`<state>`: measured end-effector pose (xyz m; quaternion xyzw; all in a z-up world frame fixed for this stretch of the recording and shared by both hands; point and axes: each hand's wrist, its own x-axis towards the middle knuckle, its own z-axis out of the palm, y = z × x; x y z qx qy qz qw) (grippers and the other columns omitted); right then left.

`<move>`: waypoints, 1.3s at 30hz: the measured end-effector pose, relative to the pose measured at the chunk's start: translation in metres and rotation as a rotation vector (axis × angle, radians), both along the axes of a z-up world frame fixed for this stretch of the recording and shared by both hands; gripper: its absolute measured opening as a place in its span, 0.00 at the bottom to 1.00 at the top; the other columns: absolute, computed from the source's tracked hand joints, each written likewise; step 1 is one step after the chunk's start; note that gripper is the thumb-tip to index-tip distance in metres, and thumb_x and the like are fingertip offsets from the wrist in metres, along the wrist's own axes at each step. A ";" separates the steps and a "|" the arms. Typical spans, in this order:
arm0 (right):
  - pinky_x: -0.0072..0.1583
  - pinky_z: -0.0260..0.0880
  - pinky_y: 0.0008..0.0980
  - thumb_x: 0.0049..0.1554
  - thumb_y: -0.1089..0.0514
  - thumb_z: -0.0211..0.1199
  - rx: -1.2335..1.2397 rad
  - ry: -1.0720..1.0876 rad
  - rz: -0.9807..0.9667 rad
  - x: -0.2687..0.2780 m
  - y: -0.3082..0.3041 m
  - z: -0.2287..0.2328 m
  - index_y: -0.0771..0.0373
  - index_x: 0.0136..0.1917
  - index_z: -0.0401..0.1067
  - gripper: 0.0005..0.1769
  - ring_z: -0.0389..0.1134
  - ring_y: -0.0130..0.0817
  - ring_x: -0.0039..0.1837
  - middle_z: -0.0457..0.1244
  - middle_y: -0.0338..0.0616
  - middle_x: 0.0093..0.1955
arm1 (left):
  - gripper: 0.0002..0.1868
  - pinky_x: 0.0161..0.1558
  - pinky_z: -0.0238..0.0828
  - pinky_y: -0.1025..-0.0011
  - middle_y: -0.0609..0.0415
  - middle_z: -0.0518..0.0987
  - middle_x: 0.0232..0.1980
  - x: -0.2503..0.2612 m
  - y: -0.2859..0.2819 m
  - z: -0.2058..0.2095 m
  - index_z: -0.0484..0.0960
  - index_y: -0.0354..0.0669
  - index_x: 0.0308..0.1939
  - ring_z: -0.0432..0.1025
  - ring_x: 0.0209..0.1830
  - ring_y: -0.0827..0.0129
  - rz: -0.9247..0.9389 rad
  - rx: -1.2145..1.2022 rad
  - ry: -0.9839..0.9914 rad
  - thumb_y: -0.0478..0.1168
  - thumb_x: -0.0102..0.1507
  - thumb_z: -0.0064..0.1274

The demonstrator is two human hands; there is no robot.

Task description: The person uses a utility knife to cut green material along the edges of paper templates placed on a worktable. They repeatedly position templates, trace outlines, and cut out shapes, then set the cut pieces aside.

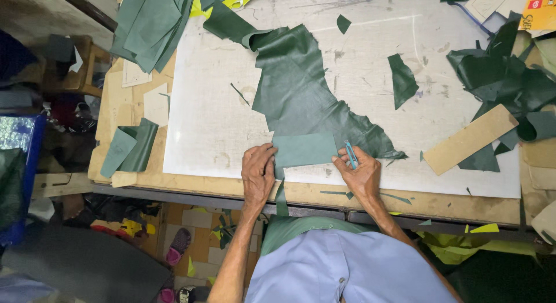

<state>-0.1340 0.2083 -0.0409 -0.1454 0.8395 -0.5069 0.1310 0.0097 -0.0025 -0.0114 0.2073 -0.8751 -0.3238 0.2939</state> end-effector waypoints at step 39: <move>0.33 0.64 0.25 0.56 0.54 0.69 -0.004 -0.081 -0.041 -0.006 0.014 0.001 0.62 0.58 0.77 0.18 0.64 0.22 0.34 0.69 0.37 0.38 | 0.16 0.62 0.69 0.62 0.49 0.81 0.62 0.005 0.005 -0.002 0.86 0.35 0.50 0.70 0.62 0.54 0.011 -0.046 0.007 0.24 0.59 0.54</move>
